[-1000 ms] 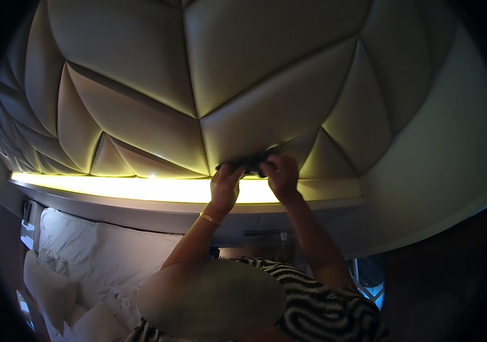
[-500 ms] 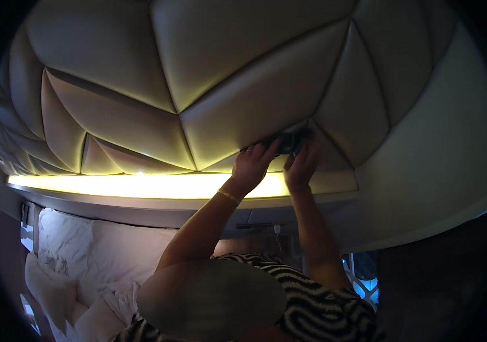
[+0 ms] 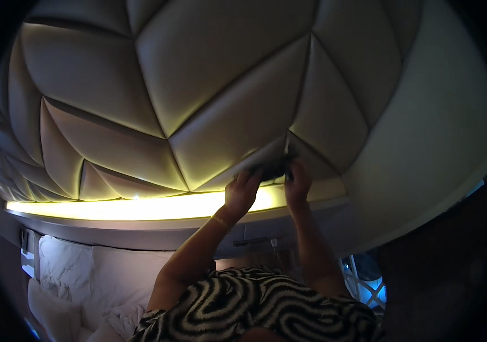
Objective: The person wipes a padded geometric headboard with a dark cloth, then kneels to wipe a white decorative wall panel with an intricate pattern. The person uses a cloth to clean both surfaces.
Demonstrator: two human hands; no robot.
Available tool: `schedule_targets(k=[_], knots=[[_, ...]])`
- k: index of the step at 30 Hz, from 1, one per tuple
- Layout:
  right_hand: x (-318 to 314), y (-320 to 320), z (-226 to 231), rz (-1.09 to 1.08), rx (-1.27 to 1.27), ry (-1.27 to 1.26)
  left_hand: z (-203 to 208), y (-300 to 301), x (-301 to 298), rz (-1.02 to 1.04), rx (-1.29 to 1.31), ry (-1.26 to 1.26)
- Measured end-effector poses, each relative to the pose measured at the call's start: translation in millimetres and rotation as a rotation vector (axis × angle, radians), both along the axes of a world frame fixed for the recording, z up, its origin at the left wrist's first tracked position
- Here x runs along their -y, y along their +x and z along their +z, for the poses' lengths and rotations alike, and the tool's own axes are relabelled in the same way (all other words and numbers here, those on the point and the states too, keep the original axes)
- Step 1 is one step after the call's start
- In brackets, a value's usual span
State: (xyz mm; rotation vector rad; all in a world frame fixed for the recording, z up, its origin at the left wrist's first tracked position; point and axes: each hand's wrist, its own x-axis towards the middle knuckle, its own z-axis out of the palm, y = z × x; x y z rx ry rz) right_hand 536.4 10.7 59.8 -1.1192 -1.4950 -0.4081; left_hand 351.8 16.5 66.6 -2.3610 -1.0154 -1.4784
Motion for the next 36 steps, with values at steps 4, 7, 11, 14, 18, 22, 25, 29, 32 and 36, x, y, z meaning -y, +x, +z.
schedule_targets(k=[4, 7, 11, 14, 18, 22, 25, 29, 32, 36], knots=[[-7, -1, 85, -0.118, 0.202, 0.149, 47, 24, -14, -0.024, 0.088, 0.085], [-16, 4, 69, -0.154, 0.294, 0.072, 43, 35, -29, 0.086, -0.125, 0.052], [-18, 20, 40, -0.144, 0.232, 0.065, 36, 43, -30, 0.055, -0.179, 0.095], [-23, 29, 28, -0.157, 0.155, 0.023, 30, 56, -29, 0.105, -0.304, 0.059], [-22, 43, 12, -0.157, 0.116, 0.010, 24, 72, -23, 0.141, -0.417, 0.097], [-23, 59, -3, -0.169, 0.112, -0.045, 19, 86, -19, 0.087, -0.439, -0.014], [-23, 64, -2, -0.180, 0.138, 0.044, 8, 97, -25, 0.014, -0.372, 0.042], [-22, 69, -21, -0.295, 0.139, 0.052, -3, 102, -26, -0.048, -0.395, -0.008], [-21, 67, -31, -0.283, 0.059, -0.052, -8, 100, -28, -0.092, -0.344, 0.023], [-10, 53, -42, -0.261, -0.105, -0.185, -16, 85, -25, -0.069, -0.411, 0.003]])
